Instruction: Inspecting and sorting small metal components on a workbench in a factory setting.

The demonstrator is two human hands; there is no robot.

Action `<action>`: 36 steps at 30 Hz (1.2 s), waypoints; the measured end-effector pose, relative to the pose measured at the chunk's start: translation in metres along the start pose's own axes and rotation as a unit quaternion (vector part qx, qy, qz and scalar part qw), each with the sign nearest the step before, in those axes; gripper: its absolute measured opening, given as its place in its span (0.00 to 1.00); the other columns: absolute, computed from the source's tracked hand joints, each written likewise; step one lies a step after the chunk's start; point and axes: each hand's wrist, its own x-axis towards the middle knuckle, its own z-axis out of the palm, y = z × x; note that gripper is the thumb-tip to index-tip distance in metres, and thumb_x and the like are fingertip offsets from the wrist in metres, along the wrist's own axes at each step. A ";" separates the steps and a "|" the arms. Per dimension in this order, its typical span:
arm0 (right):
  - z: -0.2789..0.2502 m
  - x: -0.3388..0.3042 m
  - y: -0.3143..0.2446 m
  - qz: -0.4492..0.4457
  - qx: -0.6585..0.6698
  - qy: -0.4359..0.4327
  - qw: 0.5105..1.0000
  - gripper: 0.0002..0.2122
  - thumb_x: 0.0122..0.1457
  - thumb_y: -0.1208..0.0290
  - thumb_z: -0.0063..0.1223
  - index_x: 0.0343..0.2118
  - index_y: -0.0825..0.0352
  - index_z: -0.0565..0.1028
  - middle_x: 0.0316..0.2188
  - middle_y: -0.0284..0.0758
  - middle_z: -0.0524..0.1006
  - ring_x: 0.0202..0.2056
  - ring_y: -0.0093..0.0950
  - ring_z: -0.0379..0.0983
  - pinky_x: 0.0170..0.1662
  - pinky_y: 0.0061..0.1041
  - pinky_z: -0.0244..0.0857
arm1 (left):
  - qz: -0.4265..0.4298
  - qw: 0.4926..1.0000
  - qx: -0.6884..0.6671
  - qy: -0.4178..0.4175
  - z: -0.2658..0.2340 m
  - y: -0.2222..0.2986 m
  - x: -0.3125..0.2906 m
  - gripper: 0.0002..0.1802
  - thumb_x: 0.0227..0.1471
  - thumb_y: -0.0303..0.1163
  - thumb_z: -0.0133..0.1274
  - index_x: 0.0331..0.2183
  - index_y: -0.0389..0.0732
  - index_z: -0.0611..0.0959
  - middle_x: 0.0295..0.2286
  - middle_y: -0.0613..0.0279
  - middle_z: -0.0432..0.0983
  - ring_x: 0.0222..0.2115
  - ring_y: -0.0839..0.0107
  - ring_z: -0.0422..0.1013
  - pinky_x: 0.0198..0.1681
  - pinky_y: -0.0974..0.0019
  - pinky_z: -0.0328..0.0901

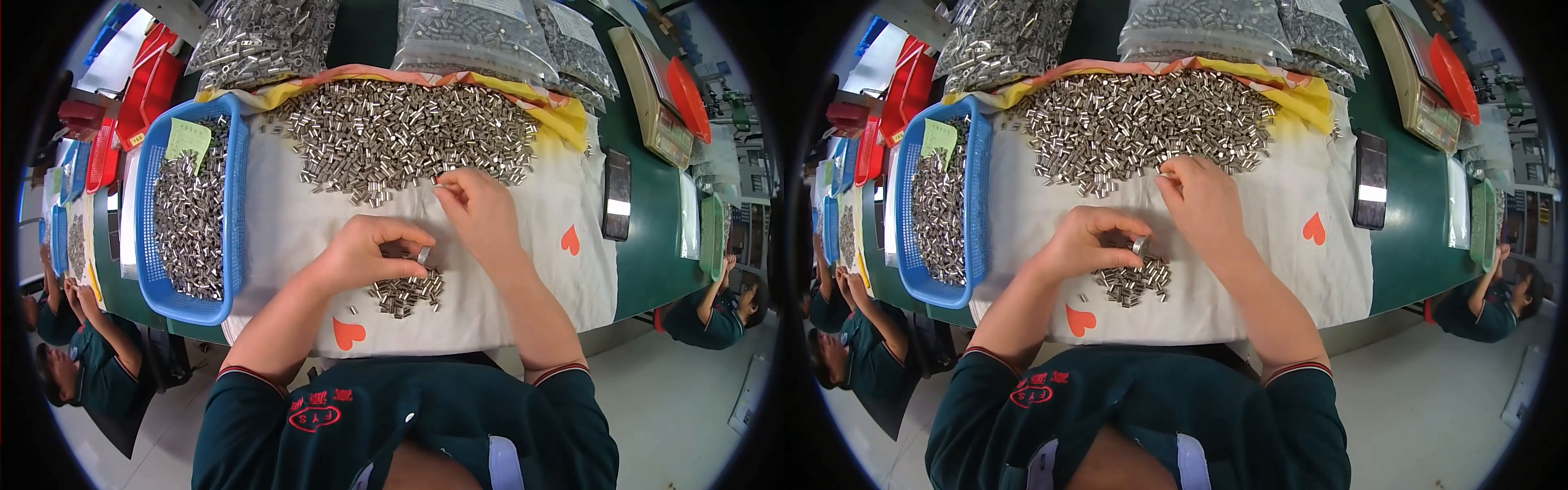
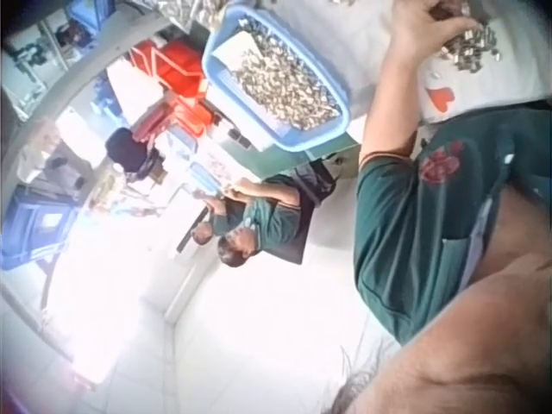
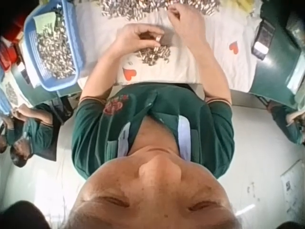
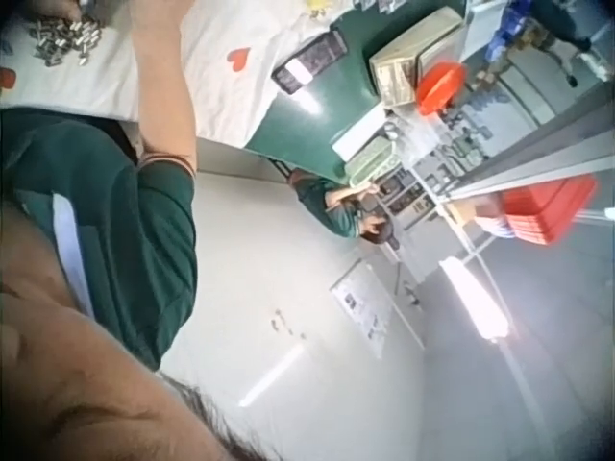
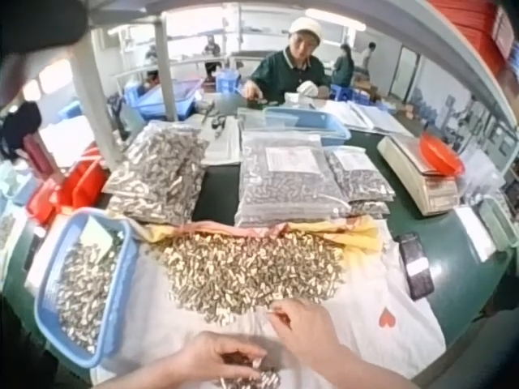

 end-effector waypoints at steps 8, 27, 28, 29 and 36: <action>0.014 0.001 -0.006 -0.026 -0.136 0.020 0.990 0.04 0.44 0.74 0.54 0.22 0.67 0.71 0.20 0.35 0.72 0.23 0.31 0.69 0.27 0.27 0.63 | -0.013 1.000 -0.008 0.024 -0.002 0.002 0.000 0.19 0.34 0.27 0.62 0.35 0.39 0.78 0.25 0.66 0.73 0.28 0.82 0.67 0.32 0.77 0.65; -0.015 -0.019 -0.021 -0.022 0.204 -0.128 0.970 0.05 0.39 0.84 0.53 0.21 0.69 0.71 0.22 0.32 0.72 0.24 0.22 0.68 0.27 0.18 0.63 | -0.035 0.976 -0.203 0.066 -0.003 -0.006 0.002 0.19 0.39 0.19 0.56 0.39 0.33 0.75 0.28 0.63 0.74 0.28 0.80 0.70 0.32 0.78 0.67; -0.014 -0.019 -0.022 -0.023 0.206 -0.132 0.969 0.05 0.39 0.84 0.53 0.21 0.69 0.71 0.22 0.32 0.72 0.24 0.23 0.69 0.27 0.18 0.63 | -0.032 0.976 -0.205 0.067 -0.003 -0.005 0.002 0.19 0.39 0.20 0.57 0.38 0.33 0.75 0.27 0.63 0.74 0.28 0.80 0.70 0.31 0.79 0.66; -0.014 -0.020 -0.022 -0.023 0.207 -0.133 0.969 0.05 0.39 0.84 0.53 0.21 0.69 0.71 0.22 0.32 0.72 0.24 0.23 0.69 0.27 0.18 0.63 | -0.032 0.976 -0.206 0.068 -0.003 -0.006 0.001 0.19 0.39 0.20 0.57 0.38 0.33 0.75 0.27 0.63 0.74 0.28 0.80 0.70 0.31 0.79 0.66; -0.004 -0.027 -0.025 -0.190 0.002 -0.016 0.982 0.05 0.40 0.79 0.54 0.21 0.67 0.70 0.21 0.34 0.70 0.22 0.29 0.69 0.27 0.24 0.64 | -0.041 0.978 -0.185 0.090 0.002 -0.005 0.001 0.17 0.39 0.20 0.57 0.37 0.33 0.76 0.26 0.64 0.74 0.26 0.81 0.70 0.31 0.79 0.66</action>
